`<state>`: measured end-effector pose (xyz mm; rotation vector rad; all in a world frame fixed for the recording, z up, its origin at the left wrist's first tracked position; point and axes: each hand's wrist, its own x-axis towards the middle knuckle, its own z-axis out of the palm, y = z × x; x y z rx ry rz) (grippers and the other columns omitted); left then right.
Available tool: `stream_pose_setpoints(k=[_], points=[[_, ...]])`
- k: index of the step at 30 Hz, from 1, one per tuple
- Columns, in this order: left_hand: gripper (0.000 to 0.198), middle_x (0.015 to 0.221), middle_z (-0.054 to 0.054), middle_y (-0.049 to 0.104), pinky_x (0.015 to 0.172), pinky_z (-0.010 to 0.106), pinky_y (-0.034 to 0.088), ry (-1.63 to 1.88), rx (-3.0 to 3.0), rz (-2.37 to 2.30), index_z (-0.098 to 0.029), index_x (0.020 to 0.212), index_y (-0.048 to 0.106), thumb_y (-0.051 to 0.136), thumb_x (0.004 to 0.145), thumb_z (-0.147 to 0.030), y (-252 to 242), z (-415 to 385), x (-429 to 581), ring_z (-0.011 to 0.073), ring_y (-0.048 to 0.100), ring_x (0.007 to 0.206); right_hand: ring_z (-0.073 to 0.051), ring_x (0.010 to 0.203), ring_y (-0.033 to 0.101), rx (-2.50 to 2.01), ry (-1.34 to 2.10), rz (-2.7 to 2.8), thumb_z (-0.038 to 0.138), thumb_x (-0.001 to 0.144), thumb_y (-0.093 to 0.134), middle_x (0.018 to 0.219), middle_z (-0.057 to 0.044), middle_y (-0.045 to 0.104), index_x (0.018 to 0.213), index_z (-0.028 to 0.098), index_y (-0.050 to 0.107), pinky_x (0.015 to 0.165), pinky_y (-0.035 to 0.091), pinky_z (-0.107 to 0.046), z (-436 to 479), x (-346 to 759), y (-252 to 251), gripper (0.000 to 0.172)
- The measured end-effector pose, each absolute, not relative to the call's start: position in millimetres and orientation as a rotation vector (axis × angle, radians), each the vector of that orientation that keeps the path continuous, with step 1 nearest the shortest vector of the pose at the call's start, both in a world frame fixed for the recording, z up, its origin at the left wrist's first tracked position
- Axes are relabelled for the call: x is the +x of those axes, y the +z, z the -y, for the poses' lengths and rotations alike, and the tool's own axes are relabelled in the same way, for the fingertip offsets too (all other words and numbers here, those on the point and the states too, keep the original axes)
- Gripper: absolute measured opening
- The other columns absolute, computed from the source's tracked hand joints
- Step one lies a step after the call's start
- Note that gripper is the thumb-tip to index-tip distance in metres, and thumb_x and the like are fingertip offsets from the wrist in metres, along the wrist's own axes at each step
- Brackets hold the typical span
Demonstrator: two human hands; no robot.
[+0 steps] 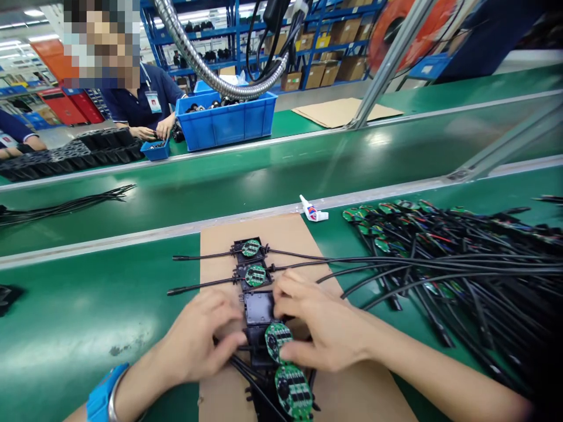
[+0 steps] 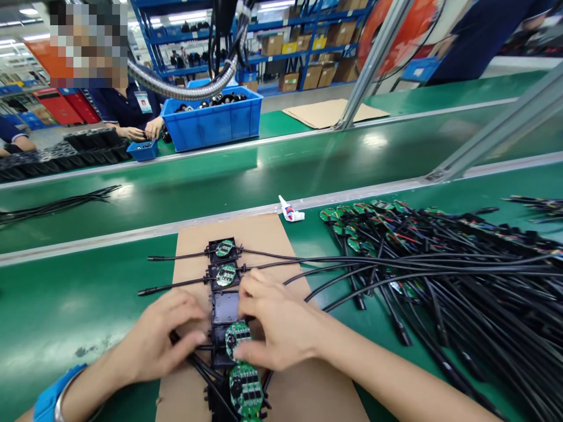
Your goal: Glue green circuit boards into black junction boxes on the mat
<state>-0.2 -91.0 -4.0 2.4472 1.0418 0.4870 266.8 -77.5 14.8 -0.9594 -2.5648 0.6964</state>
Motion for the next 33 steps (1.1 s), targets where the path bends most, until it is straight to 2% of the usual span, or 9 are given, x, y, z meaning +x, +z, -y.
stream_pose_setpoints(k=[3, 7, 10, 13, 15, 20, 23, 28, 33], points=[[0.01, 0.088, 0.003, 0.063, 0.075, 0.031, 0.047, 0.369, 2.365, -0.921, -0.022, 0.096, 0.062, 0.058, 0.088, -0.028, -7, 106, 4, 0.0189, 0.057, 0.084, -0.022, 0.09, 0.043, -0.97, 0.787, 2.604, 0.034, 0.065, 0.075, 0.093, -0.006, 0.048, 0.077, 0.016, 0.055, 0.078, 0.042, -0.038, 90, 261, 11, 0.028], [0.008, 0.084, 0.002, 0.065, 0.072, 0.028, 0.047, 0.394, 2.344, -0.891, -0.022, 0.094, 0.062, 0.056, 0.09, -0.023, -12, 110, 5, 0.0174, 0.058, 0.081, -0.02, 0.09, 0.044, -0.845, 0.794, 2.59, 0.024, 0.074, 0.068, 0.093, -0.004, 0.047, 0.072, 0.017, 0.05, 0.08, 0.041, -0.035, 92, 265, 4, 0.019], [0.013, 0.086, 0.002, 0.065, 0.069, 0.025, 0.048, 0.567, 2.302, -0.975, -0.021, 0.099, 0.06, 0.05, 0.092, -0.019, -10, 105, 2, 0.0144, 0.06, 0.077, -0.02, 0.094, 0.049, -0.904, 0.879, 2.477, 0.034, 0.081, 0.065, 0.1, -0.007, 0.052, 0.096, 0.018, 0.054, 0.081, 0.044, -0.034, 87, 277, 6, 0.025], [0.013, 0.086, 0.003, 0.065, 0.067, 0.023, 0.049, 0.709, 2.335, -1.1, -0.02, 0.099, 0.06, 0.049, 0.093, -0.019, -10, 98, 0, 0.0138, 0.061, 0.076, -0.019, 0.095, 0.053, -1.028, 0.891, 2.405, 0.024, 0.089, 0.052, 0.101, -0.009, 0.056, 0.107, 0.017, 0.05, 0.083, 0.046, -0.033, 82, 286, 4, 0.019], [0.012, 0.083, 0.003, 0.065, 0.066, 0.024, 0.049, 0.704, 2.417, -1.153, -0.019, 0.095, 0.061, 0.049, 0.092, -0.019, -13, 92, 1, 0.0145, 0.061, 0.074, -0.018, 0.088, 0.055, -1.089, 0.822, 2.453, 0.016, 0.089, 0.046, 0.094, -0.008, 0.058, 0.097, 0.017, 0.053, 0.078, 0.047, -0.032, 79, 287, -4, 0.011], [0.018, 0.078, 0.005, 0.062, 0.067, 0.032, 0.049, 0.53, 2.614, -1.321, -0.018, 0.08, 0.06, 0.046, 0.091, -0.019, -21, 88, 2, 0.0191, 0.057, 0.072, -0.021, 0.088, 0.054, -1.089, 0.479, 2.568, 0.017, 0.089, 0.046, 0.093, -0.009, 0.06, 0.095, 0.017, 0.06, 0.078, 0.046, -0.035, 77, 279, -16, 0.016], [0.018, 0.093, 0.008, 0.063, 0.076, 0.037, 0.048, 0.577, 2.635, -1.318, -0.018, 0.094, 0.062, 0.045, 0.09, -0.015, -15, 98, 2, 0.0223, 0.056, 0.085, -0.024, 0.092, 0.051, -1.104, 0.351, 2.529, 0.02, 0.089, 0.047, 0.096, -0.011, 0.06, 0.101, 0.016, 0.061, 0.08, 0.043, -0.04, 85, 277, -4, 0.018], [0.011, 0.095, 0.004, 0.063, 0.079, 0.031, 0.048, 0.364, 2.397, -0.867, -0.023, 0.1, 0.059, 0.055, 0.089, -0.024, 4, 125, 11, 0.0191, 0.058, 0.089, -0.023, 0.089, 0.046, -1.065, 0.855, 2.585, 0.037, 0.075, 0.068, 0.089, -0.006, 0.053, 0.085, 0.019, 0.06, 0.08, 0.043, -0.039, 120, 273, 22, 0.022], [0.007, 0.089, 0.002, 0.065, 0.074, 0.025, 0.048, 0.188, 2.275, -0.792, -0.023, 0.095, 0.059, 0.054, 0.091, -0.021, 2, 135, 18, 0.0164, 0.061, 0.084, -0.02, 0.095, 0.046, -0.963, 1.108, 2.574, 0.021, 0.067, 0.072, 0.095, -0.003, 0.049, 0.082, 0.02, 0.053, 0.084, 0.042, -0.033, 145, 268, 15, 0.024]])
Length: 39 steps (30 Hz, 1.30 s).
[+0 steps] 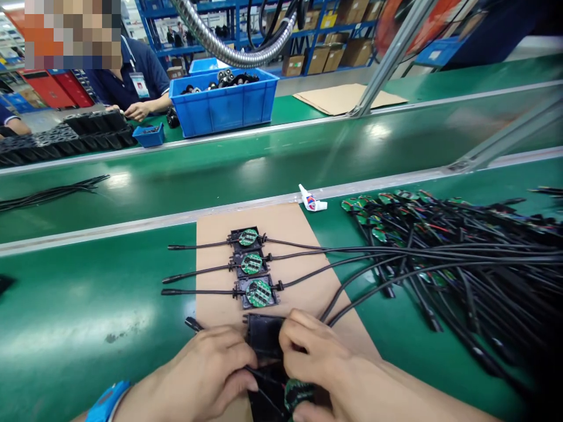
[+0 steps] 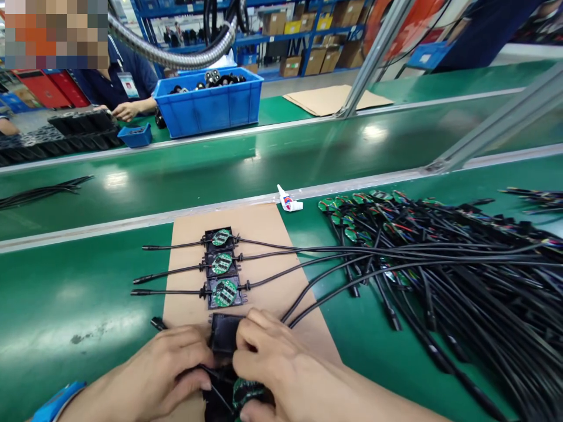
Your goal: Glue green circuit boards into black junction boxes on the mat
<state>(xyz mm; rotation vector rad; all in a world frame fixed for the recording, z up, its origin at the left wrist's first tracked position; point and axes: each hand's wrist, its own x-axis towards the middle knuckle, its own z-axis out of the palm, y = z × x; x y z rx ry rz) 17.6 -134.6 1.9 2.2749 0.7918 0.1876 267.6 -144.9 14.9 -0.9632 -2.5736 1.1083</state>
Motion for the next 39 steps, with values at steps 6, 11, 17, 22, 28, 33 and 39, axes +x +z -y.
stream_pose_setpoints(k=[6, 11, 17, 22, 28, 33, 39], points=[[0.007, 0.086, 0.0, 0.067, 0.07, 0.023, 0.047, 0.285, 2.128, -0.84, -0.023, 0.092, 0.06, 0.057, 0.087, -0.018, 1, 135, 18, 0.0142, 0.063, 0.078, -0.015, 0.079, 0.048, -0.937, 0.887, 2.569, 0.017, 0.072, 0.064, 0.086, -0.001, 0.048, 0.071, 0.019, 0.044, 0.064, 0.036, -0.026, 149, 268, 3, 0.02], [0.008, 0.075, -0.002, 0.064, 0.061, 0.022, 0.044, 0.42, 2.109, -1.054, -0.022, 0.081, 0.058, 0.053, 0.088, -0.021, 9, 133, 11, 0.0126, 0.06, 0.068, -0.017, 0.078, 0.052, -1.143, 1.015, 2.379, 0.029, 0.073, 0.067, 0.09, -0.004, 0.055, 0.094, 0.02, 0.048, 0.067, 0.042, -0.028, 136, 282, 16, 0.029], [0.013, 0.072, -0.001, 0.062, 0.06, 0.028, 0.043, 0.297, 2.307, -1.19, -0.022, 0.075, 0.053, 0.048, 0.087, -0.021, -2, 128, 5, 0.0174, 0.059, 0.067, -0.021, 0.085, 0.054, -1.29, 0.85, 2.564, 0.014, 0.083, 0.05, 0.09, -0.005, 0.06, 0.091, 0.02, 0.057, 0.072, 0.044, -0.032, 129, 280, 7, 0.012], [0.015, 0.08, 0.005, 0.06, 0.066, 0.037, 0.045, 0.253, 2.523, -1.323, -0.021, 0.078, 0.054, 0.043, 0.089, -0.021, -8, 128, 4, 0.024, 0.057, 0.075, -0.025, 0.092, 0.05, -1.252, 0.557, 2.608, 0.016, 0.085, 0.049, 0.095, -0.008, 0.059, 0.098, 0.018, 0.059, 0.08, 0.041, -0.041, 124, 273, -3, 0.016], [0.015, 0.093, 0.005, 0.062, 0.073, 0.035, 0.046, 0.21, 2.56, -0.842, -0.022, 0.103, 0.056, 0.052, 0.089, -0.026, 6, 140, 1, 0.0216, 0.055, 0.082, -0.021, 0.087, 0.044, -1.011, 0.718, 2.653, 0.011, 0.079, 0.049, 0.09, -0.007, 0.053, 0.083, 0.018, 0.057, 0.077, 0.039, -0.036, 138, 287, 13, 0.011], [0.017, 0.076, 0.003, 0.061, 0.062, 0.03, 0.044, 0.401, 2.646, -0.785, -0.019, 0.103, 0.057, 0.046, 0.091, -0.014, 15, 155, -10, 0.0173, 0.054, 0.066, -0.02, 0.085, 0.041, -0.972, 0.719, 2.684, 0.012, 0.086, 0.047, 0.085, -0.005, 0.054, 0.078, 0.017, 0.053, 0.076, 0.034, -0.035, 147, 294, 9, 0.011], [0.013, 0.065, 0.002, 0.054, 0.05, 0.024, 0.04, 0.446, 2.599, -1.089, -0.017, 0.087, 0.058, 0.045, 0.091, -0.016, 30, 191, -30, 0.0155, 0.054, 0.059, -0.016, 0.075, 0.035, -0.833, 0.57, 2.579, 0.013, 0.091, 0.044, 0.069, -0.003, 0.049, 0.07, 0.016, 0.048, 0.071, 0.029, -0.034, 149, 292, -4, 0.022]])
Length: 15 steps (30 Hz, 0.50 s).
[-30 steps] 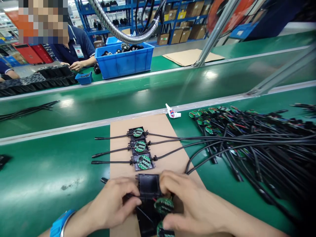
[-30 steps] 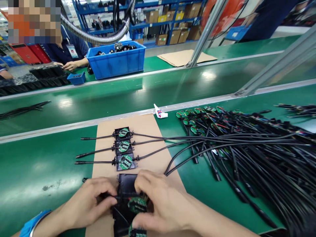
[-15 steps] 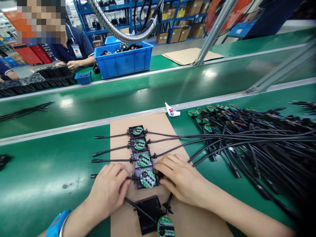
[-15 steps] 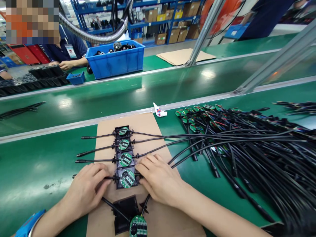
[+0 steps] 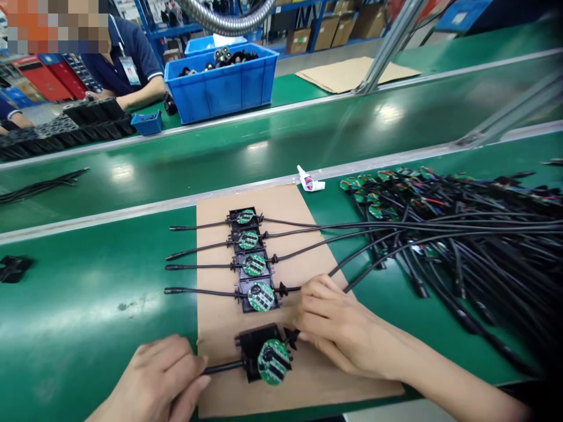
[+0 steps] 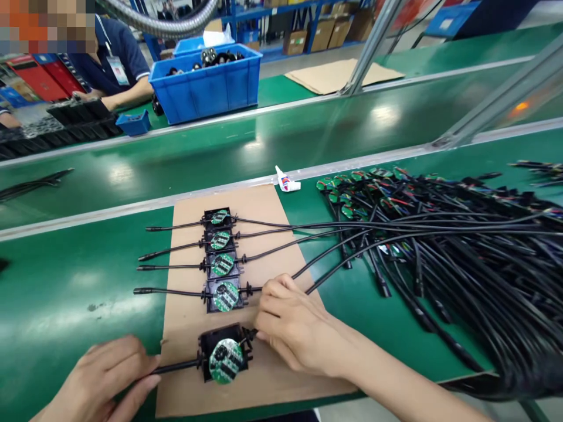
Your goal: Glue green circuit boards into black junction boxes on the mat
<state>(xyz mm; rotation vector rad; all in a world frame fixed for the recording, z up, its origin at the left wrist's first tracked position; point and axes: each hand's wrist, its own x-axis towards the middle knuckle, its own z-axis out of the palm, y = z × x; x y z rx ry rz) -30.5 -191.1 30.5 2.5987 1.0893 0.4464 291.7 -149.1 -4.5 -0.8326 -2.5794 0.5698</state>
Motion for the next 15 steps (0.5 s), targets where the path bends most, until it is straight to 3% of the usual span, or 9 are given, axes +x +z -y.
stream_pose_setpoints(k=[11, 15], points=[[0.02, 0.065, 0.002, 0.053, 0.047, 0.026, 0.038, 0.219, 2.467, -1.186, -0.02, 0.074, 0.051, 0.039, 0.09, -0.017, 4, 208, -30, 0.017, 0.055, 0.057, -0.015, 0.069, 0.032, -0.785, 0.497, 2.647, 0.011, 0.087, 0.043, 0.065, -0.001, 0.046, 0.064, 0.016, 0.042, 0.067, 0.025, -0.034, 159, 289, -13, 0.023], [0.017, 0.072, 0.004, 0.055, 0.054, 0.03, 0.042, 0.238, 2.547, -1.323, -0.019, 0.085, 0.057, 0.042, 0.091, -0.019, -8, 204, -32, 0.0193, 0.055, 0.064, -0.016, 0.071, 0.034, -0.88, 0.426, 2.606, 0.012, 0.087, 0.043, 0.067, -0.003, 0.046, 0.066, 0.016, 0.045, 0.068, 0.026, -0.034, 158, 288, -23, 0.021]])
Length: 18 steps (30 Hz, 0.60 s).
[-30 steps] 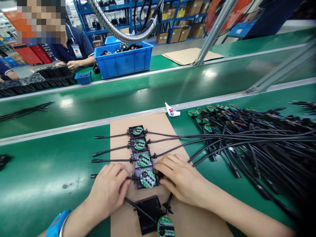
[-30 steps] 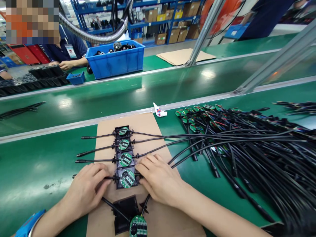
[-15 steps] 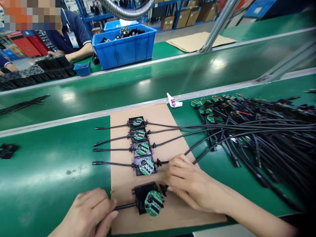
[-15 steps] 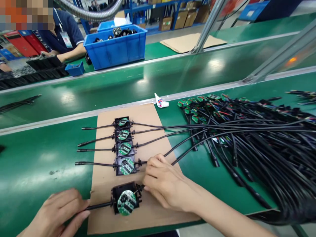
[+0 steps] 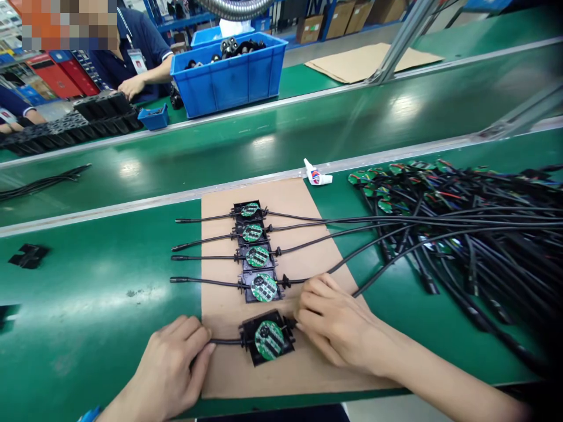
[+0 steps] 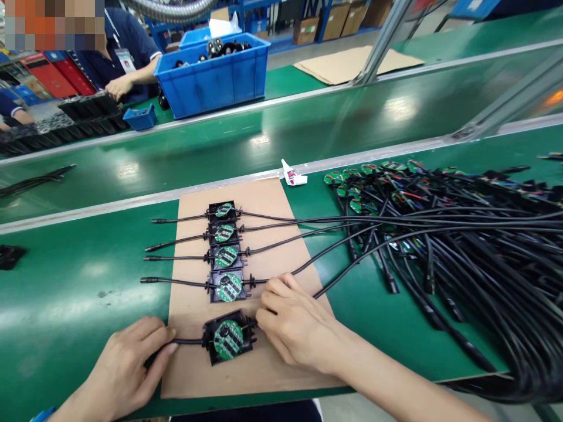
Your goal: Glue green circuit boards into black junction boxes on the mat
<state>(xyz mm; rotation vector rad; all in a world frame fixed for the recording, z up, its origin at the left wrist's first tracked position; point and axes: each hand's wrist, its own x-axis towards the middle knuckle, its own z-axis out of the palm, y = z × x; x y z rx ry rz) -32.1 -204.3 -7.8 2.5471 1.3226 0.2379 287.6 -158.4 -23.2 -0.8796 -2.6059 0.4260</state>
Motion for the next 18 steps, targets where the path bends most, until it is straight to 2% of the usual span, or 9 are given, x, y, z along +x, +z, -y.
stream_pose_setpoints(k=[5, 8, 11, 14, 16, 18], points=[[0.015, 0.077, 0.006, 0.057, 0.061, 0.034, 0.046, 0.273, 2.606, -1.391, -0.019, 0.088, 0.059, 0.044, 0.09, -0.02, -9, 194, -35, 0.0213, 0.055, 0.068, -0.017, 0.073, 0.036, -0.917, 0.462, 2.605, 0.014, 0.086, 0.045, 0.069, -0.004, 0.048, 0.067, 0.017, 0.049, 0.07, 0.028, -0.035, 159, 288, -23, 0.02], [0.012, 0.076, 0.005, 0.058, 0.06, 0.031, 0.048, 0.242, 2.566, -1.297, -0.019, 0.085, 0.059, 0.048, 0.088, -0.023, 0, 187, -37, 0.0204, 0.056, 0.067, -0.019, 0.076, 0.04, -0.933, 0.567, 2.622, 0.018, 0.083, 0.05, 0.071, -0.005, 0.052, 0.07, 0.018, 0.053, 0.071, 0.031, -0.035, 152, 293, -6, 0.013], [0.013, 0.073, 0.004, 0.058, 0.058, 0.027, 0.047, 0.312, 2.567, -1.302, -0.02, 0.081, 0.058, 0.048, 0.088, -0.024, 10, 170, -35, 0.0187, 0.057, 0.065, -0.019, 0.077, 0.044, -0.976, 0.595, 2.588, 0.023, 0.084, 0.049, 0.073, -0.006, 0.055, 0.072, 0.018, 0.058, 0.073, 0.035, -0.034, 116, 301, 15, 0.016], [0.017, 0.073, 0.003, 0.059, 0.06, 0.025, 0.045, 0.357, 2.521, -1.241, -0.02, 0.079, 0.058, 0.047, 0.09, -0.024, 22, 141, -20, 0.0171, 0.058, 0.067, -0.019, 0.083, 0.049, -1.423, 0.491, 2.385, 0.022, 0.085, 0.051, 0.077, -0.007, 0.06, 0.075, 0.016, 0.063, 0.082, 0.037, -0.033, 45, 313, 32, 0.017], [0.018, 0.075, 0.002, 0.06, 0.063, 0.024, 0.044, 0.382, 2.439, -1.169, -0.021, 0.079, 0.059, 0.046, 0.091, -0.024, 31, 119, -5, 0.016, 0.058, 0.07, -0.023, 0.094, 0.049, -1.657, 0.368, 2.2, 0.019, 0.085, 0.052, 0.09, -0.014, 0.061, 0.085, 0.011, 0.064, 0.09, 0.035, -0.039, -9, 323, 36, 0.015], [0.018, 0.078, 0.001, 0.062, 0.066, 0.024, 0.043, 0.413, 2.344, -1.129, -0.02, 0.079, 0.06, 0.047, 0.091, -0.024, 38, 97, 12, 0.015, 0.058, 0.073, -0.023, 0.097, 0.052, -1.817, 0.349, 2.051, 0.026, 0.088, 0.055, 0.098, -0.014, 0.06, 0.093, 0.009, 0.062, 0.09, 0.038, -0.042, -54, 333, 34, 0.019]])
